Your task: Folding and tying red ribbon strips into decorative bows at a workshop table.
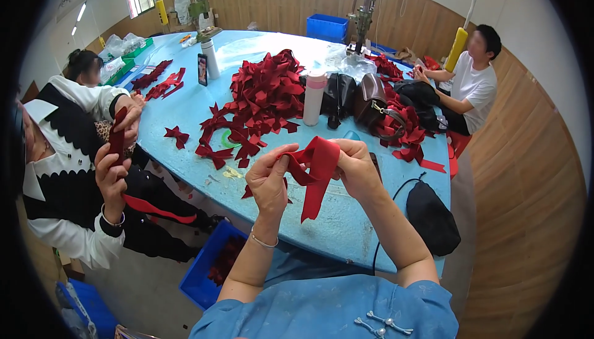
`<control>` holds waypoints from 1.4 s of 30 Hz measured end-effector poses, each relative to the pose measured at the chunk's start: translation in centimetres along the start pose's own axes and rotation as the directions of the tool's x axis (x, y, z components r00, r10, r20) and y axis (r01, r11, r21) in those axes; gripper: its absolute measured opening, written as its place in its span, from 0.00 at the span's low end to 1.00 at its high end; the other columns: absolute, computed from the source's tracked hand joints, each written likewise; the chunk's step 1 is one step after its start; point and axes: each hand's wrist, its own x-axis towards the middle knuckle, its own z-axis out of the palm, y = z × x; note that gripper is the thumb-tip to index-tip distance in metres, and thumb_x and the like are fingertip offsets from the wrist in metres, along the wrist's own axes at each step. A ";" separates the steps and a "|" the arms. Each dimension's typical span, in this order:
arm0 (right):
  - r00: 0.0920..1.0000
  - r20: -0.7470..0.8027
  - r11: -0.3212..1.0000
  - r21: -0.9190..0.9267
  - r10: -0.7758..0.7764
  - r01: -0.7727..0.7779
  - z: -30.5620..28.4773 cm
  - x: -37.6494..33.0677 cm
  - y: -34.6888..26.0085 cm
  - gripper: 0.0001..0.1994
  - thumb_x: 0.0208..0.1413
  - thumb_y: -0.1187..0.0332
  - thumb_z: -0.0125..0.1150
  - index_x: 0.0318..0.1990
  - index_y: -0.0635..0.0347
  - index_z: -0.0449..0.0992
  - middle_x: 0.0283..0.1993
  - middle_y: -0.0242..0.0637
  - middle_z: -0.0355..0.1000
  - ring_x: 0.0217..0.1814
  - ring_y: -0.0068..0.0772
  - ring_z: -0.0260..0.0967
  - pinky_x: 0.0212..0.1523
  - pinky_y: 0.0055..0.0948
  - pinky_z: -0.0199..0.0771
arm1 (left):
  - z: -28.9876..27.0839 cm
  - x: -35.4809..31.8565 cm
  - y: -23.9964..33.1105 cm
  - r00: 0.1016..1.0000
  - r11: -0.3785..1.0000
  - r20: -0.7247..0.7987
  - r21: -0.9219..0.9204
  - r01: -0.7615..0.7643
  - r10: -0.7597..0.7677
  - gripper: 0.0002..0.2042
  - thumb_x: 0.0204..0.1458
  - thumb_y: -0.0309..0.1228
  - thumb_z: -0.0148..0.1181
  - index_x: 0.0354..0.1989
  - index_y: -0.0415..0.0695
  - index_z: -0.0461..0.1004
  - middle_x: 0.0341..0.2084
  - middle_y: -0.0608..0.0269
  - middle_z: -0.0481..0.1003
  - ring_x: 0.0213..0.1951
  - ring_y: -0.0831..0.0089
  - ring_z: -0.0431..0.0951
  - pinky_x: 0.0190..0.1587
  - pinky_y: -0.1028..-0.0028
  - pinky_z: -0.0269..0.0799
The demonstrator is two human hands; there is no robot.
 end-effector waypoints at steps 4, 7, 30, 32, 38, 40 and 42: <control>1.000 0.008 0.999 0.037 -0.017 0.016 -0.1 0.1 0.3 0.11 0.62 0.67 0.60 0.45 0.67 0.79 0.39 0.39 0.80 0.38 0.25 0.79 0.38 0.24 0.81 | 0.1 -0.2 0.1 0.999 1.000 0.032 -0.006 -0.016 0.016 0.09 0.58 0.17 0.58 0.46 0.33 0.78 0.43 0.48 0.80 0.45 0.70 0.80 0.52 0.74 0.76; 1.000 -0.002 0.997 0.078 -0.013 0.013 -0.7 0.1 1.1 0.12 0.63 0.67 0.60 0.46 0.66 0.79 0.39 0.39 0.80 0.38 0.25 0.79 0.39 0.24 0.81 | 0.4 -0.3 0.1 0.998 0.996 0.044 0.069 -0.049 0.046 0.09 0.58 0.17 0.59 0.45 0.34 0.79 0.42 0.50 0.81 0.40 0.74 0.80 0.45 0.78 0.75; 0.996 0.071 0.986 0.156 0.054 -0.065 1.1 -0.2 0.8 0.16 0.63 0.66 0.54 0.54 0.68 0.73 0.52 0.45 0.76 0.53 0.33 0.75 0.55 0.33 0.76 | -0.7 -1.6 0.4 0.998 0.972 0.050 0.228 -0.053 0.043 0.09 0.56 0.16 0.61 0.45 0.35 0.80 0.36 0.61 0.80 0.26 0.87 0.68 0.25 0.86 0.61; 0.991 0.093 0.969 0.216 0.099 -0.117 1.4 -0.3 0.4 0.19 0.64 0.65 0.52 0.56 0.69 0.71 0.52 0.45 0.75 0.54 0.33 0.75 0.55 0.34 0.76 | -1.0 -1.7 0.5 0.998 0.962 0.040 0.269 -0.047 0.037 0.09 0.56 0.16 0.61 0.45 0.34 0.79 0.36 0.61 0.79 0.26 0.86 0.69 0.26 0.86 0.62; 0.984 0.098 0.925 0.338 0.146 -0.171 1.9 -0.6 -0.4 0.21 0.65 0.63 0.50 0.59 0.71 0.68 0.51 0.45 0.75 0.54 0.34 0.75 0.55 0.34 0.75 | -1.1 -1.9 0.6 0.999 0.971 0.028 0.238 -0.028 0.022 0.10 0.56 0.16 0.62 0.45 0.35 0.80 0.36 0.63 0.79 0.27 0.87 0.69 0.27 0.86 0.63; 0.975 0.139 0.924 0.321 0.172 -0.209 1.9 -0.7 -0.5 0.20 0.63 0.66 0.52 0.59 0.70 0.67 0.51 0.45 0.75 0.52 0.33 0.75 0.55 0.32 0.76 | -1.2 -2.0 0.6 0.999 0.963 0.030 0.268 -0.038 0.031 0.10 0.55 0.16 0.62 0.46 0.35 0.80 0.35 0.64 0.79 0.27 0.87 0.69 0.28 0.86 0.63; 0.983 0.126 0.968 0.196 0.136 -0.159 1.9 -1.0 -0.4 0.19 0.62 0.68 0.54 0.58 0.70 0.68 0.50 0.45 0.76 0.51 0.31 0.75 0.54 0.31 0.76 | -1.4 -2.2 0.7 0.999 0.958 0.049 0.285 -0.020 0.007 0.10 0.55 0.16 0.62 0.46 0.35 0.80 0.35 0.64 0.79 0.28 0.86 0.71 0.29 0.86 0.65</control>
